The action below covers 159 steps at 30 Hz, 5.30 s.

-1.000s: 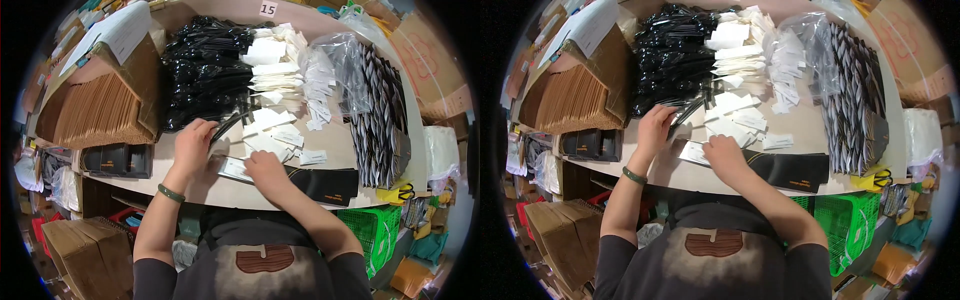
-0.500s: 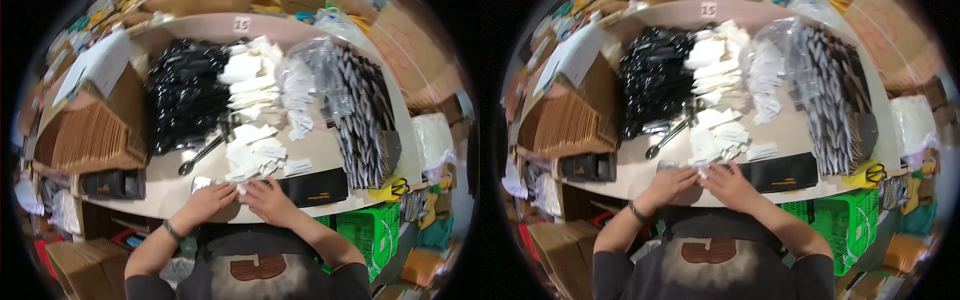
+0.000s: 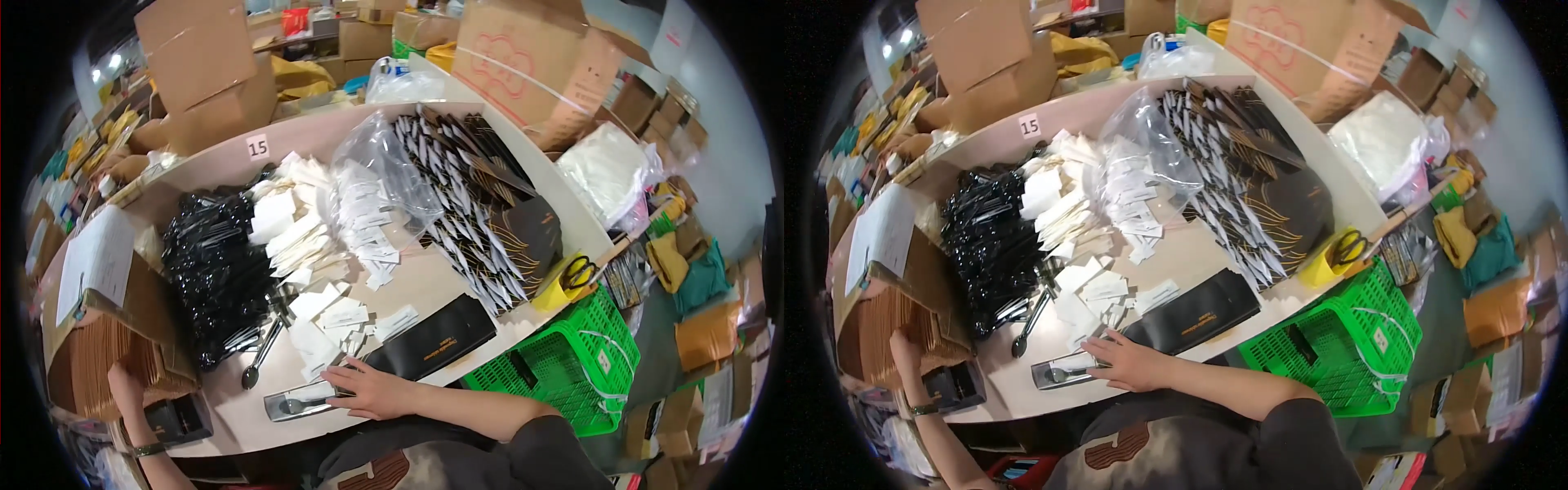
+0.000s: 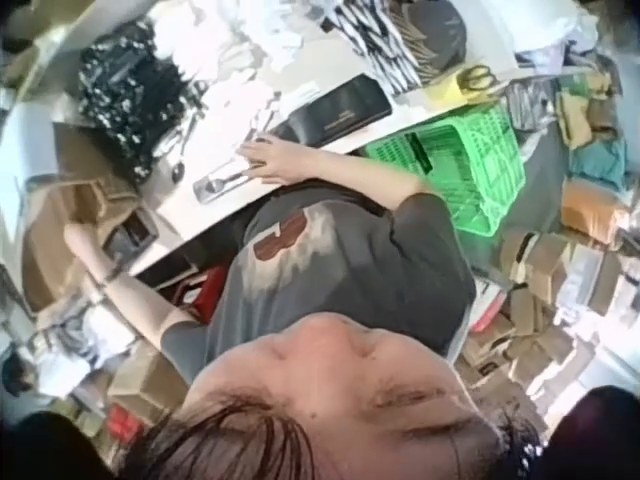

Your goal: Packaging small white components into black plastic pouches at a sorting station.

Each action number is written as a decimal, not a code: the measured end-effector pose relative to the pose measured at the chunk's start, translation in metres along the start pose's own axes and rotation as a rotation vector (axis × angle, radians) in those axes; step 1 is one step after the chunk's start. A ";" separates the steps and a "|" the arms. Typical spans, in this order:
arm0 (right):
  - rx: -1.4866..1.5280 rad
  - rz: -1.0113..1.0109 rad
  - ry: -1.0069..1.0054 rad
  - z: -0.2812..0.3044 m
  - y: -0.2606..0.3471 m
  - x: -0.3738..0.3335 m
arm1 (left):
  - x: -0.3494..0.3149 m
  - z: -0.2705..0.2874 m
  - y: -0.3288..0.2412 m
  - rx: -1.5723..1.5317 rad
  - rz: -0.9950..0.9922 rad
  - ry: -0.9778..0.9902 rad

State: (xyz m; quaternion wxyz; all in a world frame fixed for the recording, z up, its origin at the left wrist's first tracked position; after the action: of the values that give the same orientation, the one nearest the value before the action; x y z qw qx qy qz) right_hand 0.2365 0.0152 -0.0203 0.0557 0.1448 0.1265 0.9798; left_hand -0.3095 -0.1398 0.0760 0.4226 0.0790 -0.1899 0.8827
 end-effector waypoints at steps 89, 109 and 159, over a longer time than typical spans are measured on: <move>-0.229 -0.465 -0.076 0.086 -0.140 -0.060 | -0.200 -0.076 -0.283 -0.590 -0.436 0.430; 0.202 -0.008 -0.163 0.056 -0.031 0.069 | -0.135 -0.118 -0.242 -0.562 -0.105 0.154; 0.026 -0.070 0.085 0.032 -0.007 0.007 | -0.188 -0.057 -0.137 -1.424 0.273 0.058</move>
State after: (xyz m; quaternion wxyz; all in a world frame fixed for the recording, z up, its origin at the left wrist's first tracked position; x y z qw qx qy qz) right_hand 0.2404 0.0304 0.0093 0.0826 0.0991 0.1466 0.9807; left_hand -0.0832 -0.1735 0.0045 0.2624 -0.2631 -0.7155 0.5916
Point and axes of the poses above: each hand's wrist, its own x-axis towards the middle knuckle, its own z-axis out of the back of the hand, y = z × x, the point moved 4 cm from there along x, towards the middle knuckle, and after that the axes turned 10 degrees about -x, right-handed, at the moved point
